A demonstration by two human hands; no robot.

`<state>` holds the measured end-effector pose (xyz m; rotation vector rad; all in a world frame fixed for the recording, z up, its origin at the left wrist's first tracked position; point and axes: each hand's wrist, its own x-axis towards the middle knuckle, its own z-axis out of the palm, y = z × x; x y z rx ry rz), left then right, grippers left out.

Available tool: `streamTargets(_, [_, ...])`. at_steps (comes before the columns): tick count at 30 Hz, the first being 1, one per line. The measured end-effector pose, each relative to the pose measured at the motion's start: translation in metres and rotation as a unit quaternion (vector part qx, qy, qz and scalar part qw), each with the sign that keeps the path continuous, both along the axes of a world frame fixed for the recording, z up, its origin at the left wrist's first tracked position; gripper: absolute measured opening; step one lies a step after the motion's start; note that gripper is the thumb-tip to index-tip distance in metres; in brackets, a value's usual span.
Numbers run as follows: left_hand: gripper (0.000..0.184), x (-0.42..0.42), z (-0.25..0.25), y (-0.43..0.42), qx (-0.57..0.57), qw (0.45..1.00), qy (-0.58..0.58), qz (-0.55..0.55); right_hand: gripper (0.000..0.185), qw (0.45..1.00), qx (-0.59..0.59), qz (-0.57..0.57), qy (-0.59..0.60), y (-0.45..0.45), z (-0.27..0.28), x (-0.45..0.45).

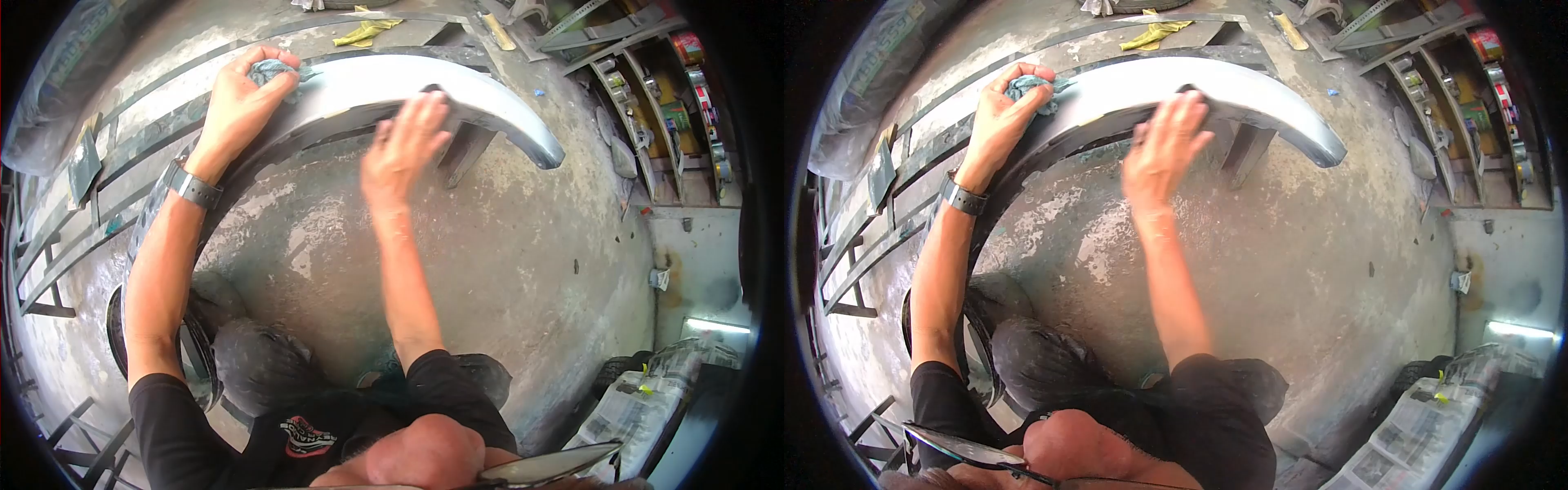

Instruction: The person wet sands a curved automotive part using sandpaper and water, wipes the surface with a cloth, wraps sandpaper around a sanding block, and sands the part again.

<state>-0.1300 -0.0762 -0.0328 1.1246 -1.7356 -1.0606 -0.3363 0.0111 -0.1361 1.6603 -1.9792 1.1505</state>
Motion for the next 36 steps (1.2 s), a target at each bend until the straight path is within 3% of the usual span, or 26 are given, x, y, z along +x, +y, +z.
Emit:
streamTargets(3, [0.016,0.000,0.002,0.001,0.017,1.000,0.003,0.007,0.060,0.980,0.000,0.194,0.039,0.013,-0.021,0.066])
streamTargets(6, [0.017,-0.004,0.005,0.007,0.022,0.997,0.069,-0.009,0.065,0.979,-0.024,0.189,0.070,0.014,-0.021,0.060])
streamTargets(9, [0.018,-0.002,0.007,0.008,0.027,0.999,0.038,-0.007,0.067,0.998,0.035,-0.031,-0.039,0.000,0.013,0.028])
streamTargets(11, [0.019,-0.003,0.006,0.007,0.031,0.998,0.058,-0.001,0.066,0.997,0.009,0.043,-0.061,0.003,0.011,0.054])
streamTargets(13, [0.020,-0.006,0.009,0.009,0.025,0.998,0.065,0.001,0.064,0.982,0.010,0.188,-0.024,0.023,-0.004,0.083])
streamTargets(14, [0.019,-0.007,0.012,0.011,0.018,0.998,0.060,0.000,0.063,0.986,0.008,0.160,0.053,0.022,-0.012,0.075])
streamTargets(17, [0.017,-0.003,0.008,0.010,0.018,0.999,0.039,-0.007,0.066,0.998,0.039,-0.040,0.027,-0.002,0.004,0.013])
streamTargets(18, [0.016,-0.003,0.008,0.008,0.016,0.999,0.035,-0.013,0.064,0.996,0.031,-0.076,-0.040,-0.001,0.020,0.019])
streamTargets(21, [0.020,-0.005,0.006,0.007,-0.016,0.999,0.046,0.002,0.060,0.987,-0.059,0.125,-0.079,0.003,-0.013,0.058])
streamTargets(22, [0.019,-0.006,0.008,0.008,-0.006,0.999,0.043,0.000,0.060,0.977,-0.029,0.206,-0.052,0.020,-0.008,0.073])
streamTargets(26, [0.019,-0.003,0.007,0.009,0.018,0.999,0.048,-0.007,0.062,0.996,0.038,-0.053,0.066,0.002,-0.002,-0.028])
streamTargets(27, [0.018,-0.004,0.007,0.008,0.016,0.998,0.058,-0.009,0.062,0.989,0.046,-0.134,0.047,0.002,0.015,-0.051])
streamTargets(29, [0.019,-0.005,0.007,0.008,0.006,0.999,0.042,-0.005,0.062,0.983,0.014,-0.183,-0.031,0.004,0.020,-0.078])
streamTargets(32, [0.019,-0.005,0.006,0.006,-0.009,0.999,0.033,-0.003,0.066,0.986,0.008,-0.162,-0.037,0.017,0.034,-0.065])
streamTargets(36, [0.017,-0.005,0.008,0.007,0.004,1.000,-0.009,0.006,0.080,0.997,-0.009,0.070,0.015,0.013,0.006,-0.003])
